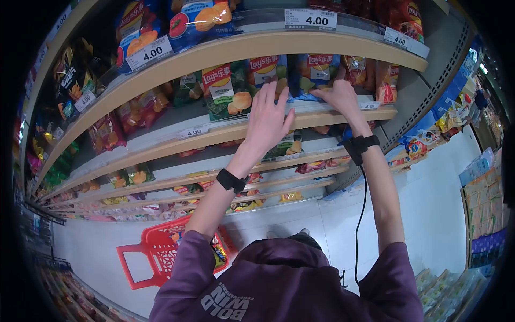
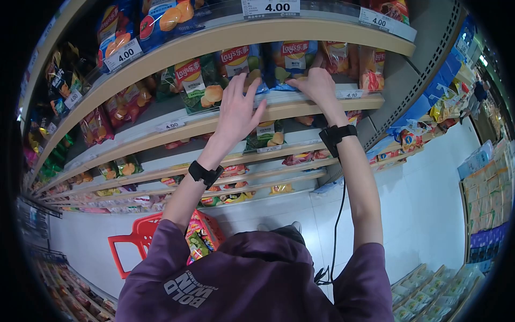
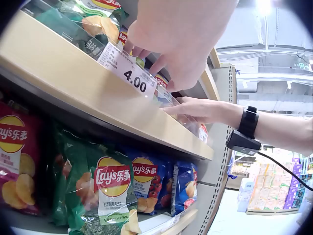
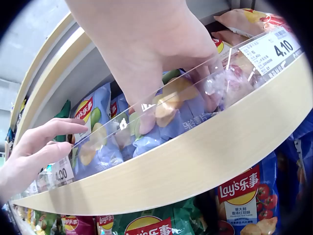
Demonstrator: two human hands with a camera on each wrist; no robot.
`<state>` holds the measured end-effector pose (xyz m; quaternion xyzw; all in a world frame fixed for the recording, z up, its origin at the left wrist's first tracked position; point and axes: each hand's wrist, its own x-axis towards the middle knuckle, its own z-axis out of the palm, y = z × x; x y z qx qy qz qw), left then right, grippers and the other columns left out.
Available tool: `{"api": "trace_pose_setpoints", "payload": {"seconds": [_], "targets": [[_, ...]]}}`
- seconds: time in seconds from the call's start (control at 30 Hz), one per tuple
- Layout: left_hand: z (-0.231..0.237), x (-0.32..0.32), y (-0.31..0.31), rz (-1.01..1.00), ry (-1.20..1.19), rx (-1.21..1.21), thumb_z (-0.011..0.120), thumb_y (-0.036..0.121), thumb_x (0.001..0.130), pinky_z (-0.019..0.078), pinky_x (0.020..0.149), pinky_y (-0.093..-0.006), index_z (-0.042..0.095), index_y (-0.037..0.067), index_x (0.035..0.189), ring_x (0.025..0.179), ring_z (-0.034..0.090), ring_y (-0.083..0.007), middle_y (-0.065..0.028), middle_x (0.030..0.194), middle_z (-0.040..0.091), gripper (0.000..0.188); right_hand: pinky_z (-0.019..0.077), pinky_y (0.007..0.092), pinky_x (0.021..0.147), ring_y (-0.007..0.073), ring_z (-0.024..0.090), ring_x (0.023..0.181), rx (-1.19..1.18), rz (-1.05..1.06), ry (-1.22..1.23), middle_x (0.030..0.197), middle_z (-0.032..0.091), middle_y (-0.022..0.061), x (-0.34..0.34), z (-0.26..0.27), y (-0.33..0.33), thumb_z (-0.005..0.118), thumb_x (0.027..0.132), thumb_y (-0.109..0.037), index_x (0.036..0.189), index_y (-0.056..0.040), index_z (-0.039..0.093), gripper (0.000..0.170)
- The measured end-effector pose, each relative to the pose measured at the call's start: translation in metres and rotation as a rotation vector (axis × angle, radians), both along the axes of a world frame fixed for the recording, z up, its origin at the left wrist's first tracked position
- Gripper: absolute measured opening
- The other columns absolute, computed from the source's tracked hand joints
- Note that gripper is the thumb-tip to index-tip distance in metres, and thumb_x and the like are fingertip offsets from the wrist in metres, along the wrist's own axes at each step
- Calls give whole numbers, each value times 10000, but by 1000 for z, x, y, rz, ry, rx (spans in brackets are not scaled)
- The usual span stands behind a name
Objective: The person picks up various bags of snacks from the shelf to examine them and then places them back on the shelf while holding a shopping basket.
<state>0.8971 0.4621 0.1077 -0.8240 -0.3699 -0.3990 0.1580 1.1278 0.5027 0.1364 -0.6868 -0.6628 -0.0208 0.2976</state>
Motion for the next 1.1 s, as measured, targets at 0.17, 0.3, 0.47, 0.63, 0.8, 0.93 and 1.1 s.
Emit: {"api": "trace_pose_setpoints", "payload": {"seconds": [0.17,0.3,0.47,0.63,0.8,0.93,1.1], "targets": [[4,5,-2,151,42,-112,568,337,888,347,989,-503,449,-66,1260,1190,408,-405,-274,1306,402,561,535,419,721,398,661,791,111,31,76,842,653,295,6,-3,5,808,663,-414,1127,147,447,812],[1,12,4,86,10,-156,556,394,887,357,961,-555,463,-60,1258,1135,450,-367,-231,1186,480,593,527,431,746,413,652,856,-39,47,76,868,643,308,10,-2,6,807,676,-362,1244,122,311,897],[8,17,3,101,76,-247,539,407,904,361,957,-559,490,-47,1253,1256,371,-385,-235,1337,397,575,526,443,761,428,647,855,74,70,58,839,641,311,9,-6,7,785,686,-421,1265,148,293,949],[5,13,4,70,100,-210,530,408,914,349,976,-556,519,-18,1244,1392,230,-380,-212,1472,307,540,521,455,775,436,642,861,80,78,71,853,642,310,2,-1,-1,775,690,-460,1316,135,262,1004],[8,7,5,58,118,-157,531,376,913,351,988,-520,529,-7,1229,1399,225,-366,-219,1453,335,497,467,450,898,419,537,1089,542,55,-114,1173,533,277,-4,0,-3,801,676,-321,1338,55,324,898],[14,4,10,29,72,-274,586,260,882,372,966,-468,547,1,1187,1323,335,-361,-231,1384,393,402,427,473,934,406,423,1197,523,208,-329,1256,435,254,-17,3,-2,748,718,-194,1311,0,432,699],[29,5,18,112,33,50,682,55,760,384,964,-463,524,11,1212,1253,412,-361,-222,1316,441,480,417,489,965,405,394,1230,461,207,-307,1319,420,212,-27,11,-1,756,694,-158,1356,-64,410,753]]}}
